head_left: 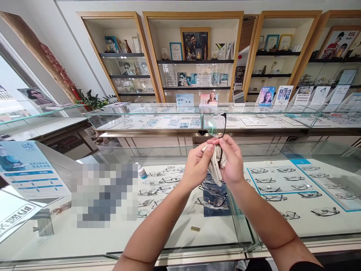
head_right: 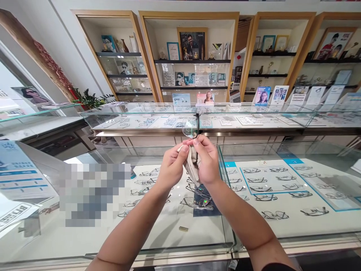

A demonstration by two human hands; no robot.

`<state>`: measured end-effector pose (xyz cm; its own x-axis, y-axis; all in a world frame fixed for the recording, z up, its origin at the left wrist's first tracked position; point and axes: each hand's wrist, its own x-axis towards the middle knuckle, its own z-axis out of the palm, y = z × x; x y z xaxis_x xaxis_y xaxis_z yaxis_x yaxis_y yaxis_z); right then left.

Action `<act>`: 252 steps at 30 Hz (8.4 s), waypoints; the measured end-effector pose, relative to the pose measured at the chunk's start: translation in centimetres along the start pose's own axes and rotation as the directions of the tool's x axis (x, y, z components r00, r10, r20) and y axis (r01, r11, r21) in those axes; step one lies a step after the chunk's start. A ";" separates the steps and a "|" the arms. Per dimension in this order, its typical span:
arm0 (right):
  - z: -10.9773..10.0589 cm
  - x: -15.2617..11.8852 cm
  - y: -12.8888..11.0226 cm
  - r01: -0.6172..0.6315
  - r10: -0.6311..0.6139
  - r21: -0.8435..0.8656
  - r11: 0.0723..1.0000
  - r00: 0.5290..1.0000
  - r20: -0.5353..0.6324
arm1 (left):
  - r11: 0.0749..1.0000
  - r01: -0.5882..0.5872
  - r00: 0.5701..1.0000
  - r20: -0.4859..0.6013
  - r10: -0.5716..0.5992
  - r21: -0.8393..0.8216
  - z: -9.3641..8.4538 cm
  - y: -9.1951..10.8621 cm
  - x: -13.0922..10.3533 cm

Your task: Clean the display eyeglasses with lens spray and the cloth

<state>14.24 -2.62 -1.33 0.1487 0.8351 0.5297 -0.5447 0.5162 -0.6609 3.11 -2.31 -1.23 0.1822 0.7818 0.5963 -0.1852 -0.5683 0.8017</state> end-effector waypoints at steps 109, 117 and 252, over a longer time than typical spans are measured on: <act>-3.0 2.3 -3.8 -0.002 0.131 -0.393 0.919 0.945 0.300 | 0.488 -0.473 0.809 0.141 0.571 0.734 -7.2 2.7 2.3; -2.8 2.0 -3.9 -0.007 0.171 -0.402 0.915 0.911 0.374 | 0.367 -0.497 0.797 0.246 0.551 0.787 -7.2 3.1 2.3; -2.6 1.2 -3.0 0.337 -0.402 -0.865 0.371 0.898 0.177 | 0.531 -0.241 0.685 -0.245 0.686 0.813 -4.3 1.4 1.3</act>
<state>18.23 -2.64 -0.09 0.2066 0.5088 0.8357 0.5620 0.6375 -0.5270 -1.02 -0.97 0.54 -0.2389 0.2089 0.9483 0.6424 -0.6983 0.3157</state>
